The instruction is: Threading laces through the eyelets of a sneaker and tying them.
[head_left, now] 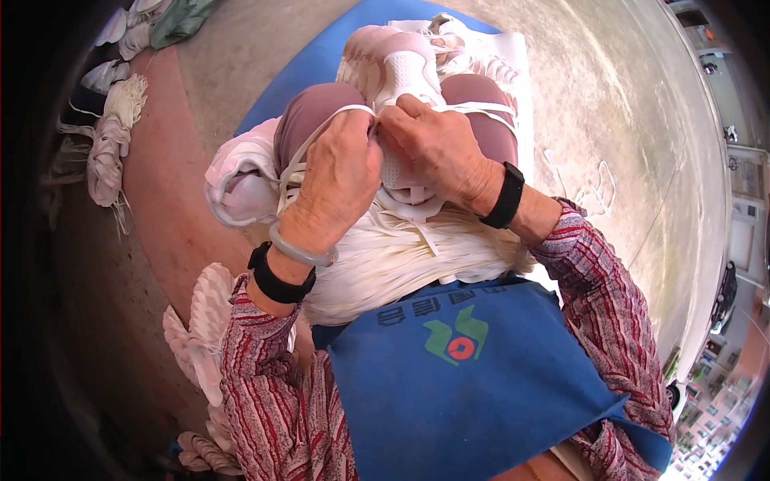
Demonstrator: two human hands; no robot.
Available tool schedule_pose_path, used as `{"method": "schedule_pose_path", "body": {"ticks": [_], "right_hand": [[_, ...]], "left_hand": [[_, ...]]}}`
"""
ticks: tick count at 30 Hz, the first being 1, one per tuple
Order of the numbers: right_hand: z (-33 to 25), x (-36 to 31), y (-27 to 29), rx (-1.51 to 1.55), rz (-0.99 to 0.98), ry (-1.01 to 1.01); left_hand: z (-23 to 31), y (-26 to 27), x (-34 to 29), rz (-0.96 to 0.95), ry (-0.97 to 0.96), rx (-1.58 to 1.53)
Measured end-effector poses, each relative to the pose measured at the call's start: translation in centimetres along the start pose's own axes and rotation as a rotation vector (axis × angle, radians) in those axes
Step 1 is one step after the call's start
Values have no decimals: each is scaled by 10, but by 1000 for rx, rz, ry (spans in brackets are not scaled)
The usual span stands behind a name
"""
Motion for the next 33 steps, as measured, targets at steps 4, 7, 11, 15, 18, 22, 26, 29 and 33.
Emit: {"method": "schedule_pose_path", "body": {"ticks": [4, 7, 11, 15, 18, 22, 26, 29, 33], "right_hand": [[-15, 3, 17, -143, -109, 79], [-18, -4, 47, 49, -138, 93], [-7, -24, 79, 837, -293, -240], [-13, -36, 79, 952, -394, -212], [-6, -30, 73, 1252, -471, -373], [-3, -36, 79, 1284, -542, -503], [-16, -49, 109, 1551, -604, -266], [-57, -39, 97, 1654, -764, 200], [-91, -24, 87, 1640, -881, 394]], "left_hand": [[3, 4, -4, 7, 7, -16], [10, 10, -14, 14, -41, 44], [24, -13, -54, -73, -105, 274], [42, -26, -58, -160, -119, 208], [38, -25, -53, -155, -142, 211], [31, -1, -50, -195, -120, 115], [8, 31, -40, 58, -38, -79], [6, 49, -26, -557, 419, -720], [45, 25, 2, -711, 870, -1340]]}}
Point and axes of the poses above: each hand's wrist, its own x-axis towards the middle knuckle, its own y-axis out of the back of the hand, z = x × y, the point moved 1 cm from there along x, towards the middle knuckle, and after that the axes turned 14 degrees about x, right-handed, at the moved point
